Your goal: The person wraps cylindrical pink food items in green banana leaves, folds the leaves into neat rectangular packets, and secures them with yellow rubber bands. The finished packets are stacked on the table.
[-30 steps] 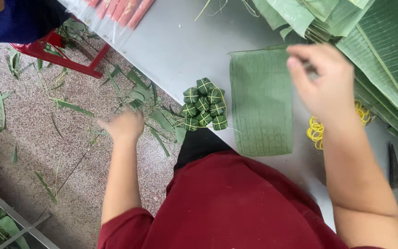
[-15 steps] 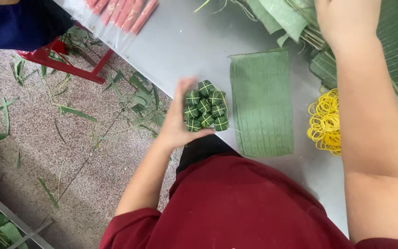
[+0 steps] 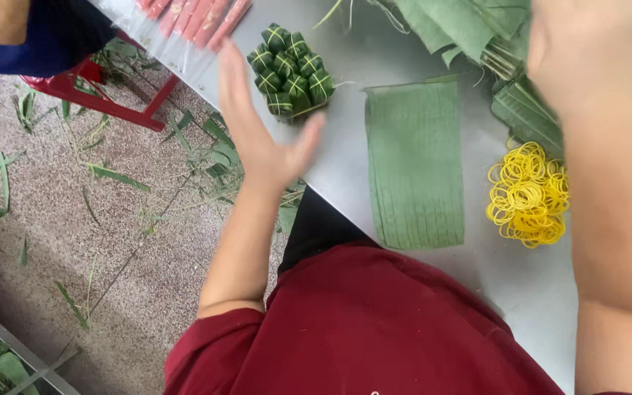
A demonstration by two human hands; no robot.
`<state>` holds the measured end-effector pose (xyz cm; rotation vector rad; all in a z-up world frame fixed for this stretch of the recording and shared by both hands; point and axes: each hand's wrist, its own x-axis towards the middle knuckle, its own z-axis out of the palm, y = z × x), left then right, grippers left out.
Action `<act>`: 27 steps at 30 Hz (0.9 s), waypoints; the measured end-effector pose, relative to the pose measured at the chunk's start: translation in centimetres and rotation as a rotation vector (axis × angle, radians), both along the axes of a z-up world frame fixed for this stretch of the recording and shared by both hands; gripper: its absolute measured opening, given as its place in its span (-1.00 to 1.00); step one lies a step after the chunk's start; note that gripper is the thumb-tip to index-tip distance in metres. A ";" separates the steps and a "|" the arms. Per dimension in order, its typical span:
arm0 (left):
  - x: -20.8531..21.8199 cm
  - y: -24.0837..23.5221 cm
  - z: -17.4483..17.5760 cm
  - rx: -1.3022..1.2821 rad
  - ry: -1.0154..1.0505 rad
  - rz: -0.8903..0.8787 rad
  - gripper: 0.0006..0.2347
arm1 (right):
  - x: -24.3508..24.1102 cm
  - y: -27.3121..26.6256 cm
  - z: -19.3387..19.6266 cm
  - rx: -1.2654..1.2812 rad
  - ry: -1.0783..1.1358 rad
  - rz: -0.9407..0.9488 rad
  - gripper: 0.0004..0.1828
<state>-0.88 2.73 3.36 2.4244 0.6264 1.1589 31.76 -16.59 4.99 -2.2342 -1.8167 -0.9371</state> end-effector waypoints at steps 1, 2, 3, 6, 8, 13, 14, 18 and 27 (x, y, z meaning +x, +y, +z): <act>-0.2 -1.3 1.1 0.063 -0.024 -0.075 -0.17 | -1.5 -0.5 0.7 0.052 0.020 0.063 -0.87; -0.1 -2.3 2.2 0.127 -0.049 -0.150 -0.23 | -3.3 -1.0 1.3 0.084 0.035 0.138 -0.84; 0.2 -3.0 3.1 0.144 0.001 -0.153 -0.27 | -5.2 -1.4 1.5 0.086 0.058 0.207 -0.81; 1.8 -4.0 5.7 0.177 0.161 -0.106 -0.33 | -10.1 -2.4 1.7 0.034 0.179 0.287 -0.72; 3.7 -3.5 6.8 0.170 0.288 0.003 -0.30 | -12.1 -2.9 1.2 0.042 0.296 0.258 -0.70; 5.2 -5.1 6.6 -0.191 0.373 -0.154 -0.22 | -13.0 -5.2 -0.6 0.167 0.525 0.092 -0.64; 5.0 -5.4 5.9 -0.193 0.313 -0.156 -0.21 | -13.0 -5.9 -1.0 0.173 0.535 0.108 -0.66; 3.9 -5.5 2.4 -0.931 0.131 -0.305 -0.36 | -13.9 -7.5 -2.4 0.186 0.700 0.237 -0.67; -1.9 -6.7 -0.3 -0.933 0.183 -0.754 -0.79 | -10.5 -8.2 -3.5 0.564 2.565 0.171 -0.36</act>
